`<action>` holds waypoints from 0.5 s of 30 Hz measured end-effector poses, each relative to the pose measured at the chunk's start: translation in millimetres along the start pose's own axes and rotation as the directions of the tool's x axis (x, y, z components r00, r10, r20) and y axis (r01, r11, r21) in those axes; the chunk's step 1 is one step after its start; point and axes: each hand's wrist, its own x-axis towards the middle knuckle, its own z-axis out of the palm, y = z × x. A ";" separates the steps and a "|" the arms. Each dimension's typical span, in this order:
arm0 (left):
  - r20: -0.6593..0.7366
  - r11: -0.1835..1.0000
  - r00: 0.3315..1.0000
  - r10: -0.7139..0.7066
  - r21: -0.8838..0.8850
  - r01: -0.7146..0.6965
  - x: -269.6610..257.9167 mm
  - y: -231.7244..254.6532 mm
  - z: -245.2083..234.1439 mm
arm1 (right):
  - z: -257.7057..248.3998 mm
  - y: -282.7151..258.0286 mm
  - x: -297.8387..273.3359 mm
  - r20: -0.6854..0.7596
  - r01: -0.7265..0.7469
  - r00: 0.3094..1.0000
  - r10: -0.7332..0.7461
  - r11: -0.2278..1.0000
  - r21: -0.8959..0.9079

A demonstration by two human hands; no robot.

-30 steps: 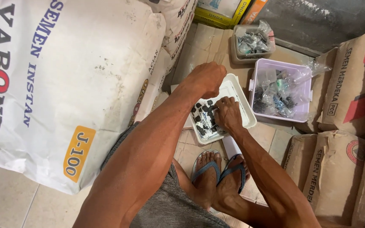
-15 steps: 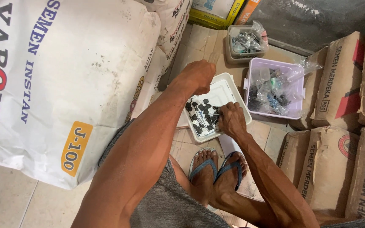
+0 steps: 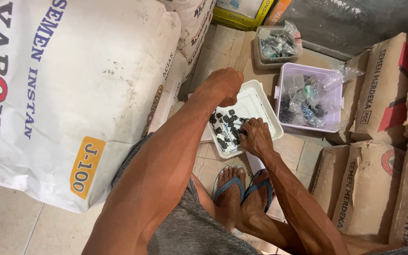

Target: Assembling small black components into a white plastic tray while sitting on the floor in a storage area.

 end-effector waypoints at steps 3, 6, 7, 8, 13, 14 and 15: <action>0.002 1.000 1.000 -0.001 0.012 0.001 -3.8 2.1 0.0 | -1.3 0.4 -0.7 -0.014 -0.035 0.999 0.034 0.996 -0.082; 0.019 0.999 0.999 -0.032 -0.007 0.032 -1.0 2.8 0.7 | 3.9 10.4 -1.0 -0.022 -0.041 0.999 0.041 0.999 -0.009; 0.018 0.999 0.999 -0.034 -0.005 0.034 -0.4 0.2 2.9 | 4.5 10.3 -2.9 -0.023 -0.040 0.999 0.040 0.999 -0.008; 0.013 1.000 1.000 0.015 0.012 -0.015 0.0 -2.3 4.9 | 4.9 10.1 -4.9 -0.024 -0.029 0.999 0.028 0.999 -0.016; -0.004 0.998 0.998 0.062 0.025 -0.062 3.0 -6.3 3.7 | 1.8 15.0 -2.0 -0.127 -0.082 0.989 0.074 0.995 -0.055; -0.019 0.997 0.998 0.066 0.031 -0.065 3.6 -6.5 2.7 | 3.8 19.3 -0.8 -0.092 -0.115 0.990 0.106 0.987 -0.109; -0.026 0.997 0.997 0.077 0.031 -0.076 4.9 -2.8 5.8 | 4.7 26.5 -6.4 -0.053 -0.156 0.987 0.149 0.973 -0.169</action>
